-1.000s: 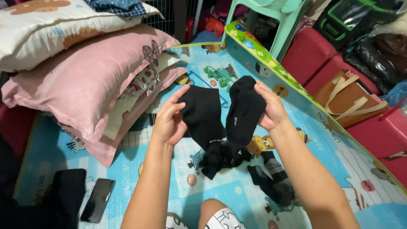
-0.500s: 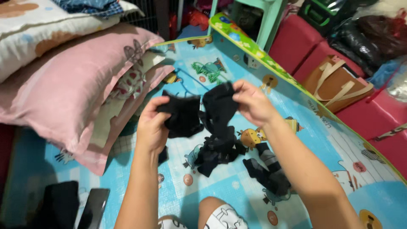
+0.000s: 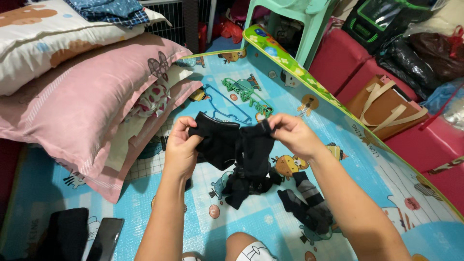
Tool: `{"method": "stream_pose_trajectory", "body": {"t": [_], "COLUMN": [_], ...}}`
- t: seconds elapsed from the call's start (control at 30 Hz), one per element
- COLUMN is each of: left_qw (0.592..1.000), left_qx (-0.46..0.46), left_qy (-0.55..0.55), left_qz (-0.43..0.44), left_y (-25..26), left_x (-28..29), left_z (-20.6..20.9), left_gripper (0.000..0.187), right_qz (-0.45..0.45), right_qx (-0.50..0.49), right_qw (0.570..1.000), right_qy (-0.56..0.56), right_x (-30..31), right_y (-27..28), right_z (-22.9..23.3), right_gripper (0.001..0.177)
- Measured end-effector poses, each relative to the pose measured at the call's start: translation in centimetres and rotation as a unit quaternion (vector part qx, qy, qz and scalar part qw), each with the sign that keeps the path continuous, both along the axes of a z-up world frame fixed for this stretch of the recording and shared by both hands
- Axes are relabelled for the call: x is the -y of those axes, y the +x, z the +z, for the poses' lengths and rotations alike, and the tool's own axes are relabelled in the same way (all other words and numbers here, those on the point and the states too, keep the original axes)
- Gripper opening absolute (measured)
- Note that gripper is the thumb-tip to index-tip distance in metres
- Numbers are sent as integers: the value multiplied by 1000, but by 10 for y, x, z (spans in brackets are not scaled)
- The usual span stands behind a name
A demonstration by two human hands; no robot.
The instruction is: The person sits on a play mat and folds a pile of socks one by one. They pick up each sock, turn it inside out or smooth it, fold it into a small bundle, and place it on the mat. The socks are mostly black, with some striped or patterned ones.
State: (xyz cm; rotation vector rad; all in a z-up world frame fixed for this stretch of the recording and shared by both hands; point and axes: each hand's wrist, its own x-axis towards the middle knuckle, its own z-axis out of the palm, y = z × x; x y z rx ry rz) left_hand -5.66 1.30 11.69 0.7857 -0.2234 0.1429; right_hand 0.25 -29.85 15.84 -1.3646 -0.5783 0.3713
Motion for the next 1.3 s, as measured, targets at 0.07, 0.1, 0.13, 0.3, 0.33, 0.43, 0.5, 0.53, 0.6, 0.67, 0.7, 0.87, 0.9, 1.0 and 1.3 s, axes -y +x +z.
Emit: {"method": "stream_pose_trajectory", "body": {"t": [0.07,0.1,0.13,0.3,0.33,0.43,0.5,0.53,0.6,0.67,0.7,0.87,0.9,1.0,1.3], "left_qw": [998,995,991,993,995,995,995,996,997,998,998,988,985,958,902], "left_qx": [-9,15,39,74,88,86,62,45,29,32,26,5,15,40,-83], "left_qy": [48,72,95,56,10,-50,-41,-25,1,23,54,144,150,219,374], "left_qz": [41,63,85,75,50,-28,-61,-67,-65,-48,-25,60,81,182,198], "left_y": [4,5,5,7,8,6,5,4,4,4,3,1,3,6,5], "left_x": [1,3,6,11,13,16,22,26,33,39,40,49,51,55,32], "left_z": [-7,-10,-13,-9,-8,-6,-4,-4,-2,-1,0,-1,-2,-2,-7], "left_gripper": [33,29,26,21,19,7,5,6,7,9,14,26,24,18,19], "right_qz": [19,29,28,19,0,-57,-98,-91,-77,-77,-75,-97,-100,-133,-120], "right_qx": [52,78,75,101,132,240,337,366,424,380,359,269,246,264,137], "right_qw": [997,994,994,991,985,949,897,887,862,880,888,938,947,943,975], "right_qy": [-44,-66,-71,-88,-112,-198,-268,-268,-266,-274,-277,-197,-182,-153,-128], "right_x": [0,0,-1,-7,-10,-29,-47,-57,-75,-87,-92,-100,-102,-108,-91], "right_y": [-6,-9,-11,-18,-20,-31,-42,-47,-53,-53,-52,-42,-42,-38,-7], "right_z": [7,10,12,18,21,35,46,49,52,47,43,19,15,0,-23], "right_gripper": [13,13,12,13,9,10,17,21,32,24,20,16,16,10,9]}}
